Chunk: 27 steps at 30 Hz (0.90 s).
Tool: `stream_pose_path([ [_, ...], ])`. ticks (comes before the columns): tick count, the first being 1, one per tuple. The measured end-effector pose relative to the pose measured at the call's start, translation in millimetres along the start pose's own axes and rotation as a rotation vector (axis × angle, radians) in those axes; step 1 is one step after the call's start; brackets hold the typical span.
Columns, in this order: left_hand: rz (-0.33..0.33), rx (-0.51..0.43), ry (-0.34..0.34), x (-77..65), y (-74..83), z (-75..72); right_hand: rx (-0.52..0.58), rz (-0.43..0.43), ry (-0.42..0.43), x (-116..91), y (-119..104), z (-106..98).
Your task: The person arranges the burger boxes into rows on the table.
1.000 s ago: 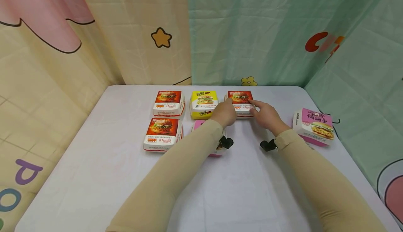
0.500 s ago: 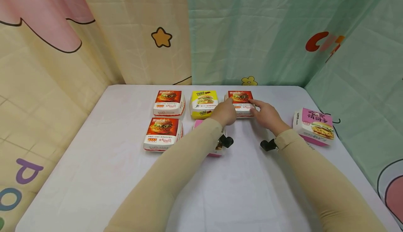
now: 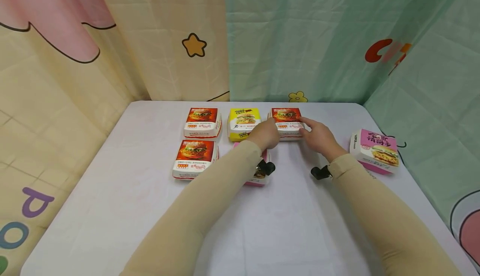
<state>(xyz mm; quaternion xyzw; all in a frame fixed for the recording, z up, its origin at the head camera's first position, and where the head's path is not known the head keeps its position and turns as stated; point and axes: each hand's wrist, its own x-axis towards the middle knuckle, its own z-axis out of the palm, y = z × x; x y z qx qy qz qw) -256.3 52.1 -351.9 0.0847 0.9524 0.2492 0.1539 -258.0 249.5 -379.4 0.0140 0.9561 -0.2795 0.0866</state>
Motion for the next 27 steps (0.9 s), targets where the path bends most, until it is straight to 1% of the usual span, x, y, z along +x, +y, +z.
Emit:
stream_pose_path([
  [5, 0.013, 0.001, 0.001, -3.0, -2.8, -1.7, 0.011, -0.035, 0.038, -8.3, -6.0, -2.8],
  [9, 0.018, -0.033, -0.005, -6.2, -4.6, -3.6, 0.013, -0.075, 0.096, -17.7, -14.6, -1.7],
  [12, 0.023, -0.054, -0.016, -8.3, -6.2, -5.2, 0.022, -0.094, 0.123, -27.2, -21.7, 0.6],
  [15, 0.029, -0.055, -0.031, -10.5, -8.6, -6.9, 0.024, -0.124, 0.125, -36.9, -28.4, 5.4],
  [18, 0.034, -0.046, -0.046, -12.9, -11.0, -8.7, 0.019, -0.175, 0.118, -46.0, -34.5, 12.1],
  [22, 0.016, -0.069, -0.084, -15.9, -14.6, -10.8, 0.005, -0.244, 0.111, -54.4, -38.7, 21.3],
  [25, 0.003, -0.081, -0.098, -18.3, -17.4, -11.9, -0.010, -0.257, 0.101, -58.5, -39.6, 27.1],
  [27, 0.015, -0.074, -0.089, -19.8, -19.4, -12.6, -0.021, -0.258, 0.091, -60.4, -39.9, 29.6],
])
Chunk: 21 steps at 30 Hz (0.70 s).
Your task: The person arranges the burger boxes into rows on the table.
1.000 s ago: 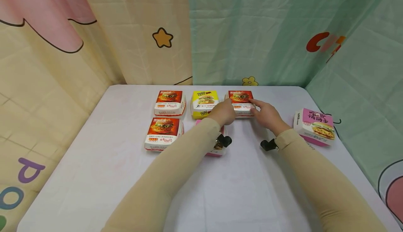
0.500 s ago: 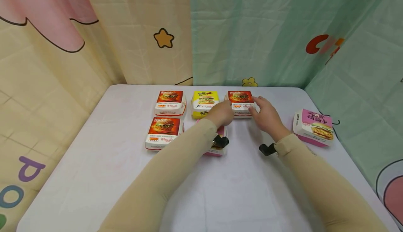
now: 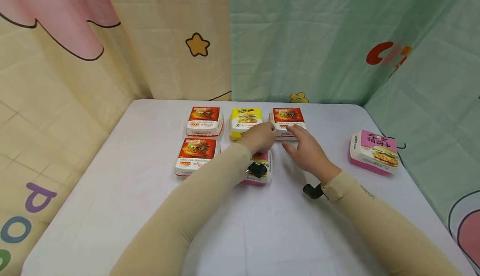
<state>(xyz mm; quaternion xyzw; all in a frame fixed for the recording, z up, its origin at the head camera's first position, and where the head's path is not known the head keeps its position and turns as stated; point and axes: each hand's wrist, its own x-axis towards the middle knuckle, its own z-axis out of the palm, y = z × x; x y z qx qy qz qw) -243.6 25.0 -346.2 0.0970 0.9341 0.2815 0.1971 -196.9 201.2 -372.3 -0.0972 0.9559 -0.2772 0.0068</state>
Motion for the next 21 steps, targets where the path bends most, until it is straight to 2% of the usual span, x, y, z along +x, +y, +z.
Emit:
stream_pose_path([
  [9, 0.046, 0.049, 0.049, -5.3, -4.8, -1.7, -0.005, 0.018, -0.021, -10.8, -3.4, -5.6],
  [15, 0.066, 0.057, 0.040, -10.1, 1.3, -0.9, -0.004, 0.029, -0.008, -18.7, 3.7, -19.8],
  [21, 0.109, 0.063, 0.064, -12.8, 9.7, 3.3, -0.037, 0.077, 0.001, -23.4, 16.3, -35.7],
])
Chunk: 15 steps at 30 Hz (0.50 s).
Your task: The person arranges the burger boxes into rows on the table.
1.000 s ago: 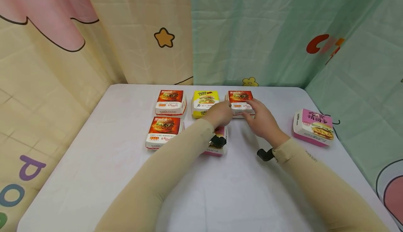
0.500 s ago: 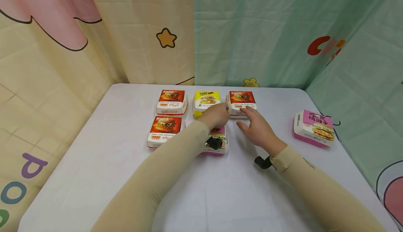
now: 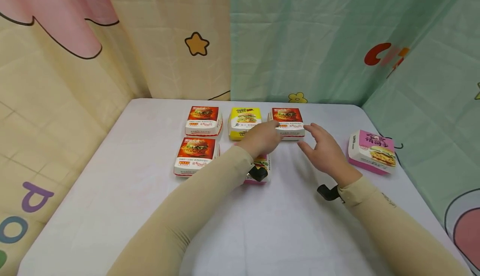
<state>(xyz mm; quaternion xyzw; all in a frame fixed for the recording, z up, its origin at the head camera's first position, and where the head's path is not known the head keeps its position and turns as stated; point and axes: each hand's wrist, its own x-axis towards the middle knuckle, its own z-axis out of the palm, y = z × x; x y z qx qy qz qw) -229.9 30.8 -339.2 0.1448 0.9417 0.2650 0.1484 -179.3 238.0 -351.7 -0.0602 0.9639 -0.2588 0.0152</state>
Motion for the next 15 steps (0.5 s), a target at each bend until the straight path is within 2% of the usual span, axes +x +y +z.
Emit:
stream_pose_path([
  [9, 0.084, -0.107, 0.103, -1.7, 20.0, 15.8, -0.110, 0.025, 0.099, -3.8, 32.3, -19.9],
  [15, 0.121, -0.157, 0.129, -1.9, 32.1, 26.8, -0.140, 0.080, 0.121, -5.6, 69.0, -36.2],
])
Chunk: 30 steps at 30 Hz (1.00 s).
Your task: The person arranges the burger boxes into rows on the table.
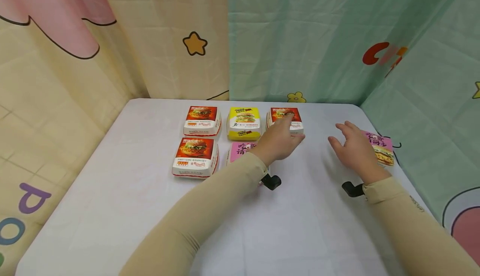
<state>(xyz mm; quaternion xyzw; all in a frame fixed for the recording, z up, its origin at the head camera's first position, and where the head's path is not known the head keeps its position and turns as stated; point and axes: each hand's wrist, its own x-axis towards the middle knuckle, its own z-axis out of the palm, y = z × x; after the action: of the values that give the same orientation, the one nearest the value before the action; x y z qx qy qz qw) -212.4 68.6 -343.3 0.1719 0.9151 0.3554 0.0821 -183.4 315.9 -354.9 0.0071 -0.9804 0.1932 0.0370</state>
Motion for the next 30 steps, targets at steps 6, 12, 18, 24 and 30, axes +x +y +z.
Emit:
stream_pose_path([
  [6, 0.054, -0.004, 0.003, 0.0, 11.3, 12.2, -0.016, 0.084, 0.020, 0.9, 45.1, -14.2],
  [12, 0.078, 0.027, -0.033, -2.1, 18.2, 26.0, -0.005, 0.190, 0.009, -0.5, 77.9, -24.8],
  [18, 0.087, 0.036, -0.077, -4.6, 27.6, 40.2, 0.000, 0.259, -0.013, -3.6, 95.2, -27.2],
  [24, 0.078, 0.035, -0.103, -4.7, 36.3, 53.1, 0.017, 0.331, -0.067, -4.3, 105.2, -27.6],
  [30, 0.046, -0.007, -0.142, -5.3, 38.1, 62.7, 0.068, 0.369, -0.147, -3.9, 113.0, -29.1],
])
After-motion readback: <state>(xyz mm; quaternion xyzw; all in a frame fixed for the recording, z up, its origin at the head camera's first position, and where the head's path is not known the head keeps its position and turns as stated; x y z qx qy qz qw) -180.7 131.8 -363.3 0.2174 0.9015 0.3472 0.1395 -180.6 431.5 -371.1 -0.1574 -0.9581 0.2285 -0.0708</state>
